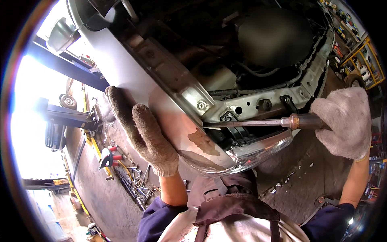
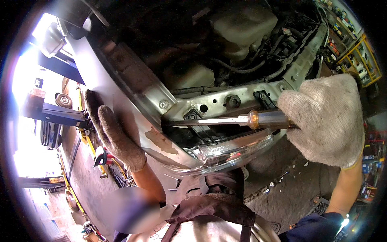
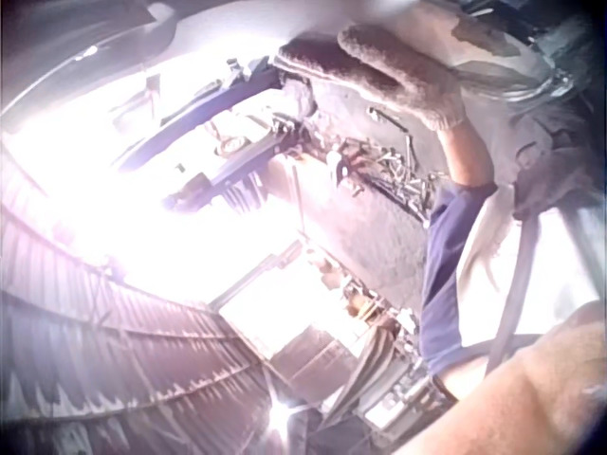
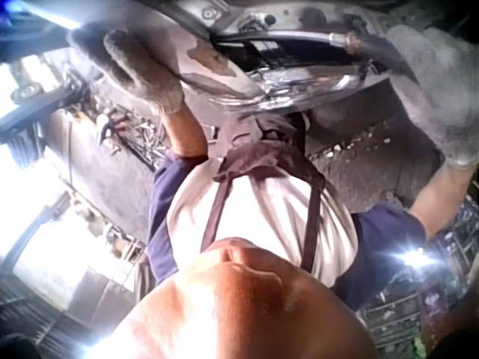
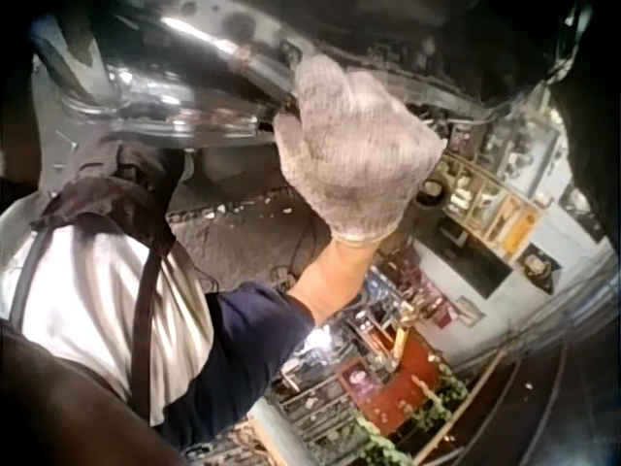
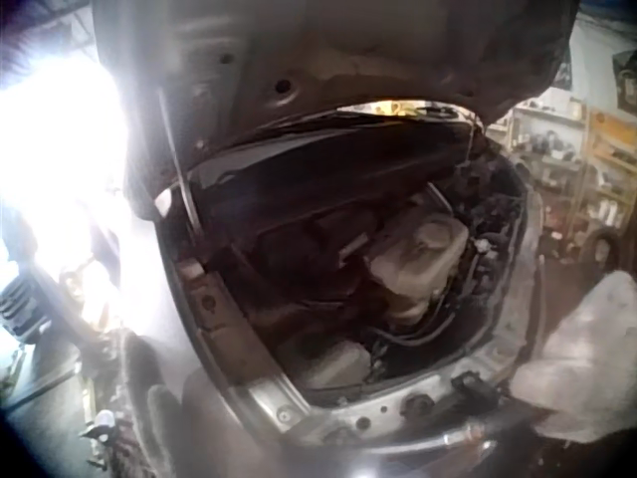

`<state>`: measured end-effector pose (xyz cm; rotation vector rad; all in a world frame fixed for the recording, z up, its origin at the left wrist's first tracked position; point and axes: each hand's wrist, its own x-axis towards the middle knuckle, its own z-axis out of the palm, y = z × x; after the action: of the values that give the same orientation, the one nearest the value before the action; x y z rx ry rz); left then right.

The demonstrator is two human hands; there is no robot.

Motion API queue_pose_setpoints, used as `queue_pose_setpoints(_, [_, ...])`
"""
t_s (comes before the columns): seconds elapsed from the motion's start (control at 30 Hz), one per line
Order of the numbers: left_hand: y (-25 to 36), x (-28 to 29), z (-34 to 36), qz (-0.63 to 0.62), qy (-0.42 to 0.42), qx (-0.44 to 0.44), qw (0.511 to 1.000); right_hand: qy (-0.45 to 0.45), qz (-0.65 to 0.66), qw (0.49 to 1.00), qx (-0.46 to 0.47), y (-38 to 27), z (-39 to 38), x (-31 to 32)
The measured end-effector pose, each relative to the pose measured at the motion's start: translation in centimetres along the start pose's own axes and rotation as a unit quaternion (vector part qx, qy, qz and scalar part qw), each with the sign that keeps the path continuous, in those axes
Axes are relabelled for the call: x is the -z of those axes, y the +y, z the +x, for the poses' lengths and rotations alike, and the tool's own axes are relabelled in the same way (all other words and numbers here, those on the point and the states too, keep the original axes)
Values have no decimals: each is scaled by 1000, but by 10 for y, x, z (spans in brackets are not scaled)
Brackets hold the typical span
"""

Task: The person removes the driver's side door panel and then uses a ratchet to loosen and remove bolts around the front bumper and headlight area of a silver car. The person repeatedly pries and pulls at the bumper and headlight assembly to detach it.

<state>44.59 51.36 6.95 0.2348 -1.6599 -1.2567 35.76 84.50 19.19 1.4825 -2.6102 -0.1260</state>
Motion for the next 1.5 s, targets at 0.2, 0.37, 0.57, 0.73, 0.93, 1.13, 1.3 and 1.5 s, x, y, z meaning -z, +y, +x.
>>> queue_pose_setpoints(0.2, [-2,-1,-4,8,-3,5,1000,-3,-33,999,-21,-4,1,3])
queue_pose_setpoints(0.37, [-13,22,-41,139,-57,-4,989,-17,-45,998,-41,-3,-1,-5])
queue_pose_setpoints(0.57, [-36,48,-86,40,-34,159,986,-11,-12,998,-55,-1,1,-12])
queue_pose_setpoints(0.73, [-30,39,-74,76,-64,109,989,46,-18,998,26,5,-15,-27])
queue_pose_setpoints(0.93, [-36,33,-53,21,-108,-9,994,105,-32,994,25,-9,-14,-11])
queue_pose_setpoints(1.13, [-49,55,-114,77,-86,94,989,146,-75,983,79,-22,8,-10])
queue_pose_setpoints(1.3, [-61,45,-165,-21,-7,149,989,96,-90,990,45,-51,10,7])
queue_pose_setpoints(1.5, [-60,45,-154,-50,52,142,987,70,-75,994,33,-49,17,11])
